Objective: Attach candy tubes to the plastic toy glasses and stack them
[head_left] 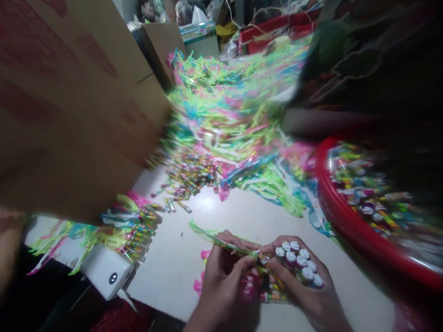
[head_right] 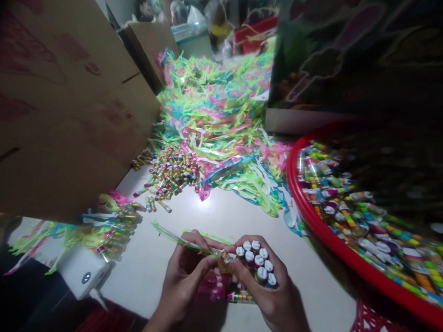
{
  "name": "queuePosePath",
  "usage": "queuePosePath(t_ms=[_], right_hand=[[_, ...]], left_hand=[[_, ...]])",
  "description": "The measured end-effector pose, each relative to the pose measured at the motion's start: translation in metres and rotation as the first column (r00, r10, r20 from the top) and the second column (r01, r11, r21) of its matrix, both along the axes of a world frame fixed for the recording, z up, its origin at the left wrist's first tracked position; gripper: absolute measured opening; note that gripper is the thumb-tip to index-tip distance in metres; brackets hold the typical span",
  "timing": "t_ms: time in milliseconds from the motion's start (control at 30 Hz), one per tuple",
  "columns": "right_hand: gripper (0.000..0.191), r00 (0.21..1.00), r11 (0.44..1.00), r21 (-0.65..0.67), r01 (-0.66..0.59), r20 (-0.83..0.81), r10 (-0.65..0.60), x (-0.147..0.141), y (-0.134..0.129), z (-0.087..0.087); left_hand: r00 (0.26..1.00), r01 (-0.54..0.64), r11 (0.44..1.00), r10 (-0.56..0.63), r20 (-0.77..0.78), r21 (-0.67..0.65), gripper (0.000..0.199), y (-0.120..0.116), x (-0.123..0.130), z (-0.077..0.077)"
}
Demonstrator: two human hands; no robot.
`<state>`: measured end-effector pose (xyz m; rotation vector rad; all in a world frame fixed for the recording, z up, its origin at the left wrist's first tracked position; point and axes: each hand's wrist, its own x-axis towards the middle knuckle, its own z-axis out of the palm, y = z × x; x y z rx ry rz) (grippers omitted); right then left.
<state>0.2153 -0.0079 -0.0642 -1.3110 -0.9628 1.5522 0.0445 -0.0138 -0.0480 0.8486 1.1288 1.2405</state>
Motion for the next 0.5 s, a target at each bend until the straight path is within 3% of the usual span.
queuePosePath(t_ms=[233,500], right_hand=[[0.046,0.991,0.998,-0.033,0.053,-0.121,-0.056,-0.001,0.001,-0.005],[0.047,0.985,0.997,-0.07,-0.016,-0.173,0.004,0.001,0.0,-0.011]], left_hand=[[0.997,0.033,0.999,-0.034,0.073,0.019,0.028,0.007,-0.004,0.004],[0.998,-0.01,1.0,0.008,0.07,0.027,0.027,0.004,-0.003,0.005]])
